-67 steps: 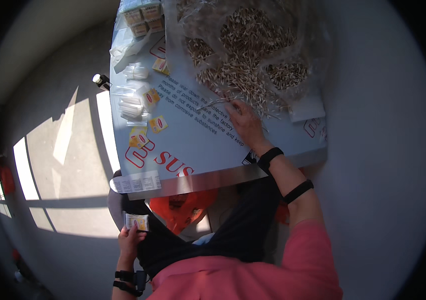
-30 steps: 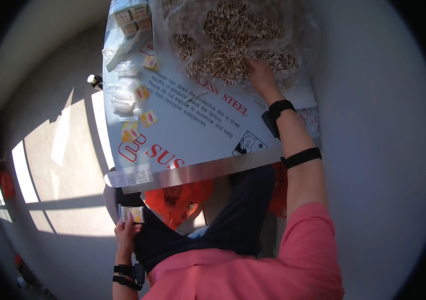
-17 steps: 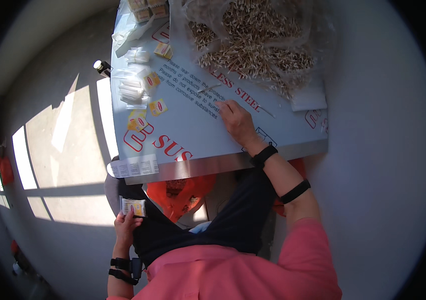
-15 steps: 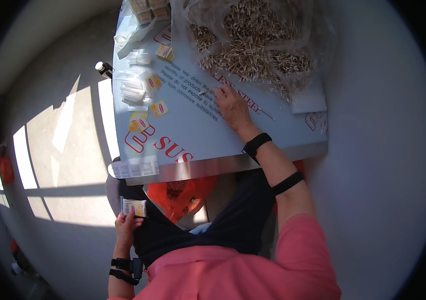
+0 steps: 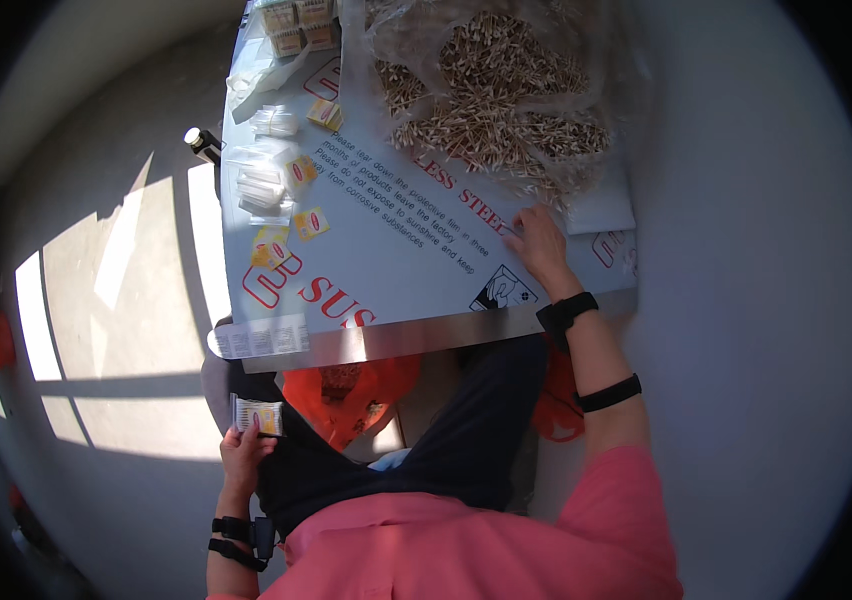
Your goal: The person is packaging cotton swabs into small plastic boxes and applying labels.
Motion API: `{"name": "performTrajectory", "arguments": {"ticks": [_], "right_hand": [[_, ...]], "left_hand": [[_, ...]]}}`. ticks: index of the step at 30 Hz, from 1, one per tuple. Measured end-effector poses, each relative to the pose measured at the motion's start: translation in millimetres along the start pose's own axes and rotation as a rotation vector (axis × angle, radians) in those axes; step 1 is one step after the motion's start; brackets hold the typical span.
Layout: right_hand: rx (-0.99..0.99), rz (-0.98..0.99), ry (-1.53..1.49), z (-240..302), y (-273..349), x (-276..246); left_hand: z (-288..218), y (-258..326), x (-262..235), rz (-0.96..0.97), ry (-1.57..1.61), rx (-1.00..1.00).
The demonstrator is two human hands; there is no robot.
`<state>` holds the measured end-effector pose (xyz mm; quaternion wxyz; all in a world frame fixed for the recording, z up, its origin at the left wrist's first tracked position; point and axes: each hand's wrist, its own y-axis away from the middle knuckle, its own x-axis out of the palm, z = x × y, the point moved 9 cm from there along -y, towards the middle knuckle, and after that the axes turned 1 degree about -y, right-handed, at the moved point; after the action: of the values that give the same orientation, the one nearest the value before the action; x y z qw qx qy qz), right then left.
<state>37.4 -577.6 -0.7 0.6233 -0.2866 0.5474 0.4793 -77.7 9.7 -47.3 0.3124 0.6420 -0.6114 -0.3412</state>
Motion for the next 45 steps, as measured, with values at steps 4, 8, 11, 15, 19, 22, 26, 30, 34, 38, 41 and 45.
{"name": "performTrajectory", "arguments": {"ticks": [4,8,11,15,19,22,26,30,34,38,41,45], "right_hand": [[-0.035,0.002,-0.074,-11,14,15],[-0.065,-0.688,-0.228,20,9,-61],[-0.035,-0.520,-0.303,27,9,-35],[-0.326,-0.324,-0.140,58,48,32],[-0.399,-0.316,-0.181,71,36,44],[-0.382,-0.245,0.004,81,11,53],[-0.371,-0.191,0.007,107,0,52],[-0.675,0.008,0.058,161,46,71],[-1.414,0.652,-0.351,216,212,106],[-1.160,0.328,-0.479,217,140,66],[-1.000,0.076,-0.338,215,29,50],[-0.944,0.004,-0.139,223,-54,74]], "left_hand": [[3,-1,4,0.026,0.000,-0.033],[5,0,0,0.007,0.001,-0.005],[5,-2,-1,-0.012,0.002,0.007],[1,3,0,-0.005,-0.017,-0.016],[2,5,-3,0.001,-0.013,-0.024],[0,3,7,0.027,0.012,-0.032],[-1,5,3,0.016,0.006,0.006],[-4,5,1,0.014,-0.004,0.000],[-2,3,5,0.048,0.033,0.005],[1,8,-2,0.043,0.055,0.027],[-2,6,-2,0.069,0.036,0.010],[-3,4,7,0.086,0.075,-0.011]]}}
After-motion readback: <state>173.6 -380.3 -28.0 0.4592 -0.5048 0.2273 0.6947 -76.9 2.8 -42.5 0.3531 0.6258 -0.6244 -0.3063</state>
